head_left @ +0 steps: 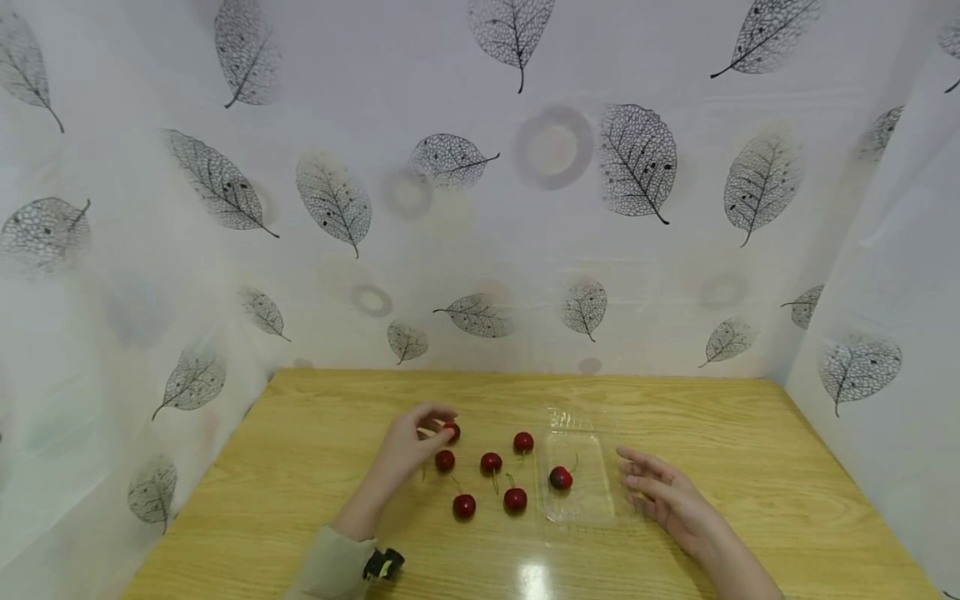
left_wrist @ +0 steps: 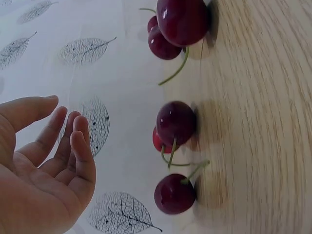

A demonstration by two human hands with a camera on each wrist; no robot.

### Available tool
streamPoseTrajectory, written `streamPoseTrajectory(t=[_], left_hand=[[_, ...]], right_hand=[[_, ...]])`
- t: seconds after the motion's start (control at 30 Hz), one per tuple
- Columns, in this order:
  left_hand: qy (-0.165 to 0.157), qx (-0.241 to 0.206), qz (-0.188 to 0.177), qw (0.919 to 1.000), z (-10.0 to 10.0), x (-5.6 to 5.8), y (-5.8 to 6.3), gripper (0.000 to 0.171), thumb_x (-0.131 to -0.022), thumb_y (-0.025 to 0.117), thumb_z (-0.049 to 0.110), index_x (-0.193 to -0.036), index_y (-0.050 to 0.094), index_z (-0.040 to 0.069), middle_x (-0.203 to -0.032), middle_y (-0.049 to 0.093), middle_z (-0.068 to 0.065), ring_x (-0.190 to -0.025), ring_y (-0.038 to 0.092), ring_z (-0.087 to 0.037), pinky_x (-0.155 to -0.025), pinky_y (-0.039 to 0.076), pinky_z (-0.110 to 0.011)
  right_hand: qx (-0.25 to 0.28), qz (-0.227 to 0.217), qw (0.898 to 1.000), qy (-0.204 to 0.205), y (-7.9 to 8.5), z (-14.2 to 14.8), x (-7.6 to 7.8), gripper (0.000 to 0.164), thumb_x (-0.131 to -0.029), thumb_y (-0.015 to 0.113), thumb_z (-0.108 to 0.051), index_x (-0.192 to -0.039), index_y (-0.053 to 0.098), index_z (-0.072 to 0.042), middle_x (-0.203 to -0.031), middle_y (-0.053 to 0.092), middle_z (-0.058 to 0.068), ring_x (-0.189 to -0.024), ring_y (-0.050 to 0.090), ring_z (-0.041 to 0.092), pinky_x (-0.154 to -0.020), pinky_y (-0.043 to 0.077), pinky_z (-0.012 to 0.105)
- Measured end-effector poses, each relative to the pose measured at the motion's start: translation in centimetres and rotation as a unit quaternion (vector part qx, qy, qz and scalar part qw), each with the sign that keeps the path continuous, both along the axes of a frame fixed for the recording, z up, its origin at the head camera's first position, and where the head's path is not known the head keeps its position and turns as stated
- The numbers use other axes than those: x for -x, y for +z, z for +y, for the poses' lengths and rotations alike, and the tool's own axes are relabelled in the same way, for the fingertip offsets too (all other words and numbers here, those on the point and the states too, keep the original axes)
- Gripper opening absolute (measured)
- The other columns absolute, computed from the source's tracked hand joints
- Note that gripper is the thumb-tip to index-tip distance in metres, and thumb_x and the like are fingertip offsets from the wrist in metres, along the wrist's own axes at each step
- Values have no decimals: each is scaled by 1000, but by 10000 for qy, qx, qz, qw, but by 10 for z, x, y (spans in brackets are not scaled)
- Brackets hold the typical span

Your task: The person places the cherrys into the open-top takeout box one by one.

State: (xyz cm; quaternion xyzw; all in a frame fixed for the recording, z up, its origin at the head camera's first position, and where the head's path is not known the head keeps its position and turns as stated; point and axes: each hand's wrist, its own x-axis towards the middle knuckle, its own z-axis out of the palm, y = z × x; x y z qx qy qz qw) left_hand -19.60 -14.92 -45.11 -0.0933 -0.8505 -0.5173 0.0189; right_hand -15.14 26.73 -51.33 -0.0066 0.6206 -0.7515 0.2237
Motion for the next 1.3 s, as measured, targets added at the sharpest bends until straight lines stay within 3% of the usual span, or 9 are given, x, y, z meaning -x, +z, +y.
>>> streamPoseTrajectory(t=[0.4,0.7,0.93,1.3], left_hand=[[514,178,68,9985,-25,6,0,24,-96,75,4,-120,75,5,-117,77,-14,-103,72,-25,-86,58,-25],[796,164,-57,9967,-39,11,-9,26,-96,74,2,-122,74,4,-118,77,-16,-104,71,-26,-86,56,-24],[870,119,-153,9960,-48,11,-20,24,-96,73,1,-119,74,1,-116,76,-20,-101,71,-29,-80,56,-23],[886,198,-448,9949,-56,14,-31,24,-95,74,1,-119,72,-3,-121,74,-23,-104,71,-33,-87,62,-37]], right_hand=[[-1,-67,10000,-31,1,-1,0,36,-110,54,-11,-132,65,-37,-128,56,-10,-114,64,1,-95,57,20],[-4,-68,10000,-28,1,0,0,36,-110,54,-11,-130,65,-39,-128,57,-11,-114,64,1,-94,58,21],[18,-4,10000,-9,0,-1,0,37,-110,54,-10,-129,65,-39,-127,57,-11,-114,64,1,-95,57,20],[40,-6,10000,19,0,0,0,37,-110,54,-10,-127,65,-40,-126,58,-12,-114,65,0,-95,57,20]])
